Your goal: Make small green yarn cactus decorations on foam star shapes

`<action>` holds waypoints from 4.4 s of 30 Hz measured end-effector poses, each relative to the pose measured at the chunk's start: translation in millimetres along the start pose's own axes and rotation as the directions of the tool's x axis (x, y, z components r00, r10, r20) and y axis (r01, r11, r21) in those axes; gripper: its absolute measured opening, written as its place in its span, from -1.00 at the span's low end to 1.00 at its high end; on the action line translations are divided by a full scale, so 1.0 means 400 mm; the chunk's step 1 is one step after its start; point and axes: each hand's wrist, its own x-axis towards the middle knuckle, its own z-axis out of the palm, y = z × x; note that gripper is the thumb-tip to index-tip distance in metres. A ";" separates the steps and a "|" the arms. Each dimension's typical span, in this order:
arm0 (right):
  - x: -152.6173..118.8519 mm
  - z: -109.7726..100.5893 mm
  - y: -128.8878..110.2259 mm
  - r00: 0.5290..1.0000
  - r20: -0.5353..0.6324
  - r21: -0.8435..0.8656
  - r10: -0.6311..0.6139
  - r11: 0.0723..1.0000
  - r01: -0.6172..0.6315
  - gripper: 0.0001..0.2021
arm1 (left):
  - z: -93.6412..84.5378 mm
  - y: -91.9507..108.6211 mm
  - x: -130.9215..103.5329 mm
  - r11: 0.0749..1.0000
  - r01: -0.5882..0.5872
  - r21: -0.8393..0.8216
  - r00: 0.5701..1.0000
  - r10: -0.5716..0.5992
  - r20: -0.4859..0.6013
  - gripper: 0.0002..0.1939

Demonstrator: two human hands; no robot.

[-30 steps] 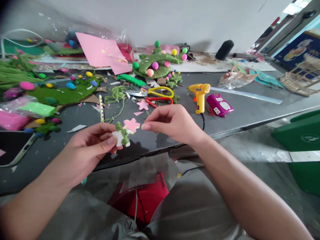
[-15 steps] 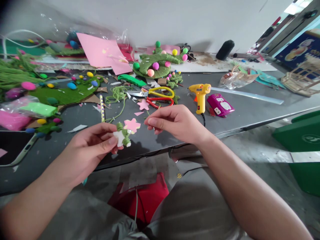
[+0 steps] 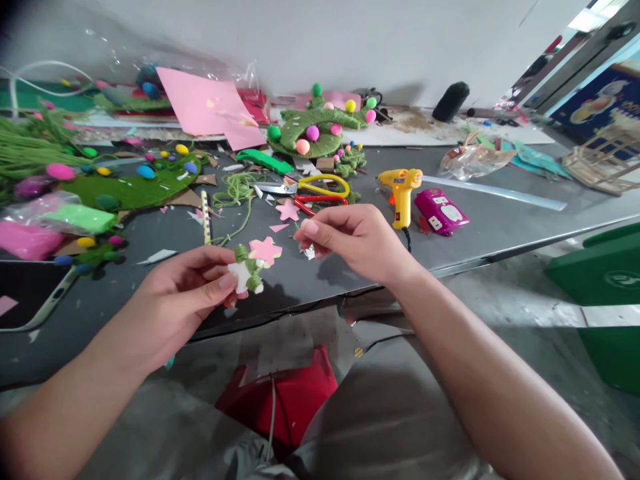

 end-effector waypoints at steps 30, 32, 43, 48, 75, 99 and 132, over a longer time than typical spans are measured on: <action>0.012 0.018 0.018 0.999 -0.018 0.137 -0.035 0.990 0.038 -0.66 | 0.009 0.007 -0.002 1.000 -0.007 -0.015 1.000 0.007 0.005 -0.81; 0.012 0.021 0.017 1.000 -0.005 0.150 -0.028 0.988 0.029 -0.62 | 0.009 0.009 -0.001 1.000 0.000 -0.012 1.000 0.000 -0.002 -0.81; 0.004 0.027 0.002 0.989 0.141 0.103 0.051 0.993 -0.066 -0.71 | 0.007 0.009 -0.007 1.000 0.010 -0.010 1.000 -0.010 -0.001 -0.80; 0.004 0.030 0.004 0.996 0.079 0.035 0.033 0.999 -0.036 -0.62 | 0.009 0.007 -0.005 1.000 0.013 -0.015 1.000 -0.013 -0.007 -0.80; 0.000 0.029 -0.003 0.987 0.153 0.129 0.059 0.989 -0.079 -0.76 | 0.004 0.003 -0.003 1.000 0.025 -0.017 0.999 -0.025 -0.026 -0.77; 0.004 0.032 -0.002 0.980 0.190 0.150 0.055 0.985 -0.084 -0.78 | 0.002 0.003 -0.002 1.000 0.024 -0.006 1.000 -0.024 -0.002 -0.80; 0.023 0.015 0.033 0.991 -0.132 0.207 0.007 0.978 0.021 -0.68 | 0.001 0.004 -0.002 1.000 0.011 -0.007 1.000 -0.011 -0.021 -0.79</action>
